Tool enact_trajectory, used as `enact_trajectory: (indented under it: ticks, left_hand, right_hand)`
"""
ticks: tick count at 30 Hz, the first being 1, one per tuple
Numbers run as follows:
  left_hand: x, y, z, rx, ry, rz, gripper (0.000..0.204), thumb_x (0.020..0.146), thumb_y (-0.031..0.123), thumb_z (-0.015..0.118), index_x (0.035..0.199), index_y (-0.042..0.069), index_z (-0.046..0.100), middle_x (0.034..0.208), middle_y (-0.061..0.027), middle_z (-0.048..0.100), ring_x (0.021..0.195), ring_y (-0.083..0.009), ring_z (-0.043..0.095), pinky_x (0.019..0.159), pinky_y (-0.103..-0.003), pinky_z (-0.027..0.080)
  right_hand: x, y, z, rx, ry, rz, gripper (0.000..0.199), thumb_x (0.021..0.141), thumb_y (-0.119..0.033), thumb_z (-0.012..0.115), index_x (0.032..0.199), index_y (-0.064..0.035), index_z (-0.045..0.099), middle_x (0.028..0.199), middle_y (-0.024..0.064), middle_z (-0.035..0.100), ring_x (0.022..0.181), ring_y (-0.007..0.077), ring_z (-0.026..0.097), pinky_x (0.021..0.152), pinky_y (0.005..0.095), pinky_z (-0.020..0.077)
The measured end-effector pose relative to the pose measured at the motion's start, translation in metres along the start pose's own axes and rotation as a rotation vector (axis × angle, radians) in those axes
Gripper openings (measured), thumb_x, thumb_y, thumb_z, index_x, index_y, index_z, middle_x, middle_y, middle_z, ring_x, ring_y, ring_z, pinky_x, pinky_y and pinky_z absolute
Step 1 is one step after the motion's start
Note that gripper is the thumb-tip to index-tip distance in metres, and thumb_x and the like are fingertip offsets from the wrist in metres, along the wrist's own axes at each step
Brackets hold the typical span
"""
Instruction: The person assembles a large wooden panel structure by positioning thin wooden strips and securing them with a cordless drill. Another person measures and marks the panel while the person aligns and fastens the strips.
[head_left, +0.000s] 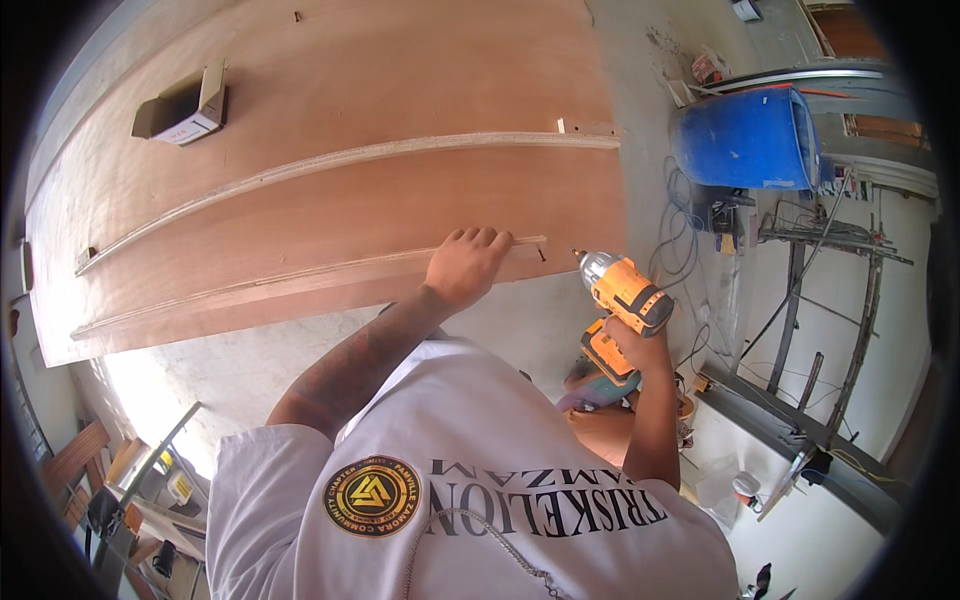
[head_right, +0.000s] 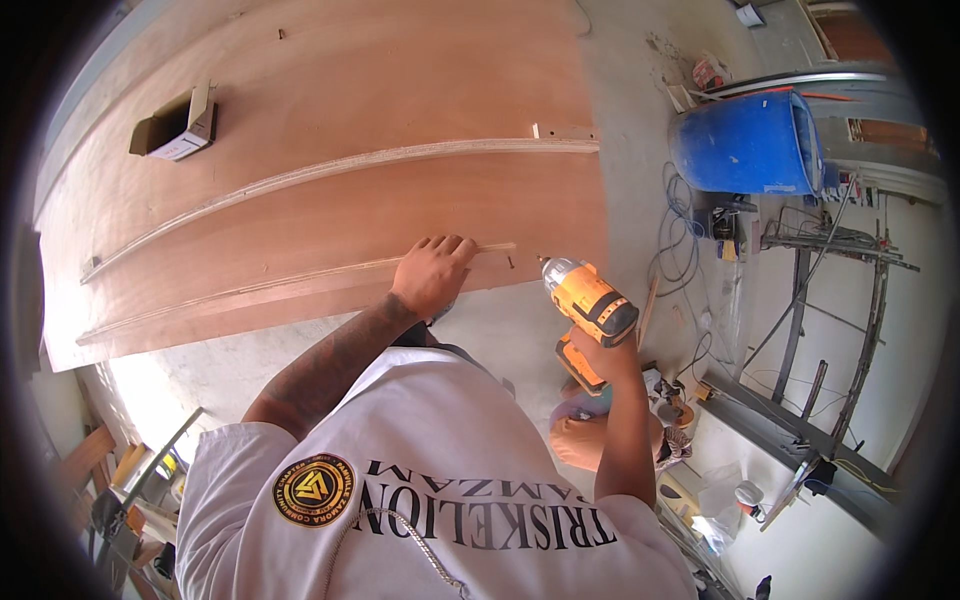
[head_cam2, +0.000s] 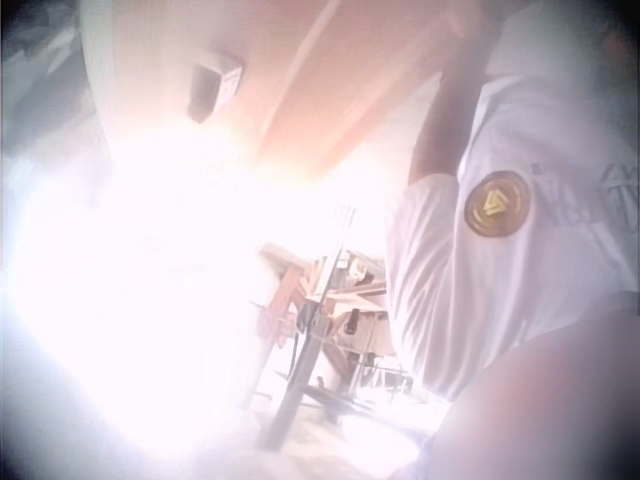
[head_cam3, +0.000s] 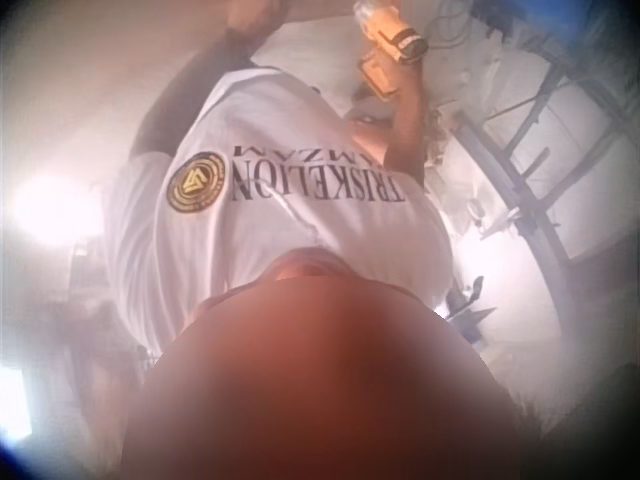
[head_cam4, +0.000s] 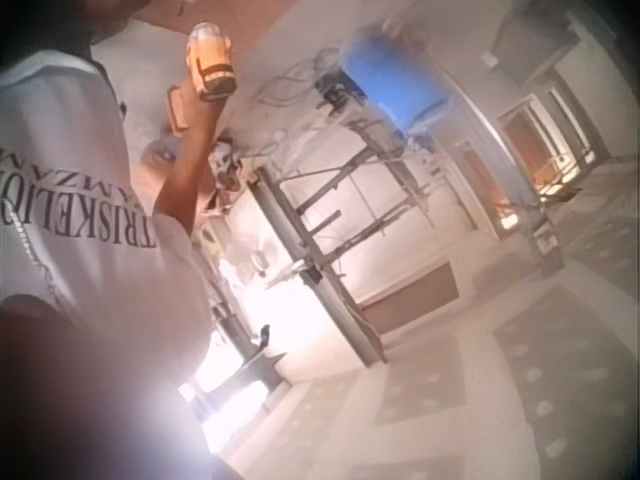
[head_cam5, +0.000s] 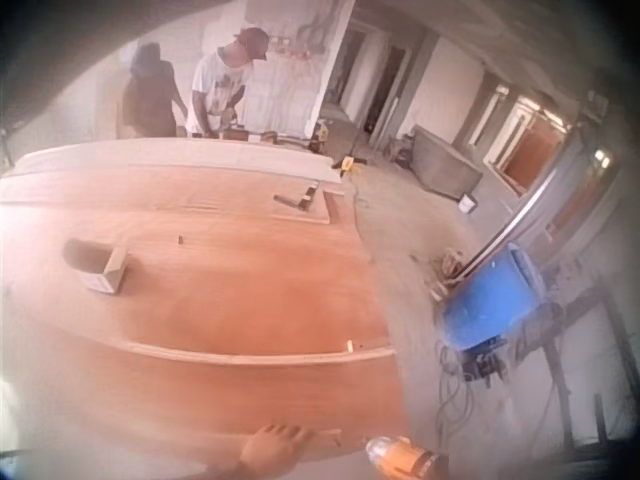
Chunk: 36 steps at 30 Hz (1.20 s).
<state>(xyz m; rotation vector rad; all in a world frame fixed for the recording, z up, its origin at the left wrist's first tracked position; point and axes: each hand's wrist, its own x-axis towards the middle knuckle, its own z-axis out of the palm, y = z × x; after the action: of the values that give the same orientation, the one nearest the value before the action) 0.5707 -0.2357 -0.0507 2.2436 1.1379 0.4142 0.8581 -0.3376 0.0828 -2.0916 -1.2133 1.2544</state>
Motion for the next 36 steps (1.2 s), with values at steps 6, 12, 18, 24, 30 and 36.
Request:
enact_trajectory:
  ticks: [6, 12, 18, 24, 30, 36]
  left_hand:
    - [0.002, 0.005, 0.004, 0.133, 0.163, 0.012, 0.05, 0.089, 0.013, 0.071, 0.138, 0.009, 0.058, 0.122, -0.0102, 0.063, 0.116, -0.0311, 0.06, 0.099, -0.044, 0.047]
    - [-0.006, -0.009, 0.0, 0.197, 0.144, -0.033, 0.048, 0.089, 0.011, 0.069, 0.136, 0.011, 0.06, 0.123, -0.0116, 0.062, 0.12, -0.0332, 0.058, 0.101, -0.046, 0.046]
    - [-0.026, -0.046, -0.045, 0.056, -0.087, -0.123, 0.035, 0.092, 0.013, 0.068, 0.126, 0.009, 0.063, 0.115, -0.0169, 0.072, 0.113, -0.0383, 0.066, 0.102, -0.047, 0.046]
    - [-0.058, -0.133, -0.114, 0.124, -0.293, -0.393, 0.047, 0.093, 0.02, 0.073, 0.138, 0.01, 0.062, 0.133, -0.0205, 0.067, 0.132, -0.0369, 0.059, 0.116, -0.049, 0.04]
    - [-0.079, -0.204, -0.247, 0.256, 0.153, -0.532, 0.045, 0.093, 0.023, 0.07, 0.136, 0.011, 0.066, 0.144, -0.0179, 0.06, 0.136, -0.0374, 0.054, 0.116, -0.047, 0.043]
    - [-0.079, -0.366, -0.352, 0.413, 0.56, -0.772, 0.025, 0.092, 0.016, 0.058, 0.106, 0.006, 0.077, 0.109, -0.0183, 0.077, 0.106, -0.0394, 0.072, 0.095, -0.05, 0.057]
  right_hand:
    - [-0.037, 0.068, 0.03, 0.079, 0.142, -0.02, 0.029, 0.08, -0.006, 0.073, 0.108, 0.0008, 0.066, 0.093, 0.0072, 0.072, 0.083, 0.0155, 0.068, 0.075, 0.0334, 0.0559]
    - [-0.054, 0.118, 0.053, 0.033, 0.157, 0.044, 0.021, 0.079, -0.002, 0.074, 0.097, 0.0035, 0.067, 0.081, 0.0075, 0.069, 0.074, 0.0142, 0.066, 0.07, 0.0327, 0.0545]
    - [-0.059, 0.148, 0.08, 0.119, 0.055, 0.294, 0.023, 0.079, -0.003, 0.07, 0.1, 0.0023, 0.066, 0.081, 0.0066, 0.068, 0.072, 0.0161, 0.066, 0.067, 0.0335, 0.0544]
    - [-0.045, 0.283, 0.143, 0.177, 0.074, 0.119, 0.02, 0.078, -0.006, 0.068, 0.097, -0.001, 0.065, 0.082, 0.0062, 0.068, 0.07, 0.0176, 0.069, 0.063, 0.0363, 0.0549]
    - [-0.061, 0.319, 0.184, 0.483, 0.056, 0.348, 0.003, 0.087, -0.002, 0.064, 0.088, -0.0043, 0.062, 0.066, 0.003, 0.06, 0.052, 0.0152, 0.059, 0.048, 0.0324, 0.0466]
    - [-0.073, 0.31, 0.201, 0.07, 0.003, 0.373, 0.003, 0.085, -0.003, 0.065, 0.085, -0.0045, 0.063, 0.064, 0.0053, 0.061, 0.052, 0.0193, 0.061, 0.047, 0.0349, 0.047]
